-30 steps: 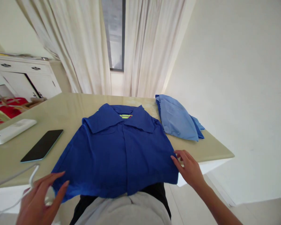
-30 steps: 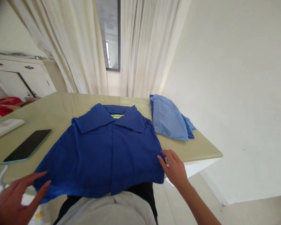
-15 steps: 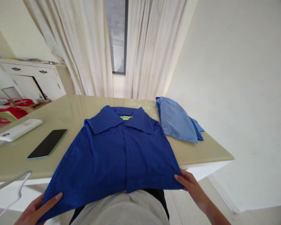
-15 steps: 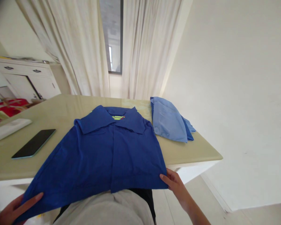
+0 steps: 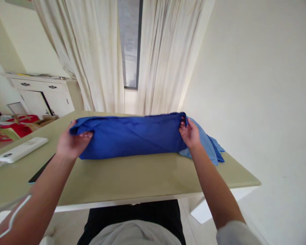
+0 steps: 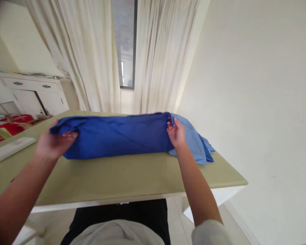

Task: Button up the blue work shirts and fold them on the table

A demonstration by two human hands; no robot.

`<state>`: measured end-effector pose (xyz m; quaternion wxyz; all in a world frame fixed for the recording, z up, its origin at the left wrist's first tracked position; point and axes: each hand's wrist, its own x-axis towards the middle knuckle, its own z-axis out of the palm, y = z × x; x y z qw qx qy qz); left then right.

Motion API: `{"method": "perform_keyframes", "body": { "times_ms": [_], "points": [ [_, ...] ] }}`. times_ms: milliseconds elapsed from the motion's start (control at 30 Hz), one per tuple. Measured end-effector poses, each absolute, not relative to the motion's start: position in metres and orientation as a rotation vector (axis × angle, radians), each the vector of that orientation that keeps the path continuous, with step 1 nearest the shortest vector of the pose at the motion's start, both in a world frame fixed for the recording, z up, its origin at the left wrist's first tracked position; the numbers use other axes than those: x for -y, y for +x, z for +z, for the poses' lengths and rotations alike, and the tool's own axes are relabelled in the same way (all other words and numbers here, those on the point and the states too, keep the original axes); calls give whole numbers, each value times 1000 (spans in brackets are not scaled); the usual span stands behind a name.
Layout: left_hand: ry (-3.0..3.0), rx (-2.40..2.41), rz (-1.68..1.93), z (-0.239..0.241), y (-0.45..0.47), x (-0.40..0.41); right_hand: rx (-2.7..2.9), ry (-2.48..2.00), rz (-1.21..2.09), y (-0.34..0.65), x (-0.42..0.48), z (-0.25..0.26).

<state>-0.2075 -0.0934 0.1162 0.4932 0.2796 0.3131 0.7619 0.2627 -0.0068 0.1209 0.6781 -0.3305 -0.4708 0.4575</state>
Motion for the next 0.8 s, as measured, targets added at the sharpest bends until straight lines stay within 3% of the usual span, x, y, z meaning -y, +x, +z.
{"method": "perform_keyframes", "body": {
  "times_ms": [100, 300, 467, 667, 800],
  "points": [
    [566, -922, 1825, 121, -214, 54, 1175, -1134, 742, 253, -43, 114],
    [798, -1813, 1580, 34, -246, 75, 1498, -1602, 219, 299, -7, 20],
    [1165, -1974, 1190, 9, -250, 104, 1598, -1750, 373, 320, 21, -17],
    [1240, -1820, 1272, 22, -244, 117, 1502, -1514, 756, 304, 4, 3],
    [1236, -1856, 1280, 27, -265, 153, 1560, -1426, 923, 323, 49, 28]
  ]
}}
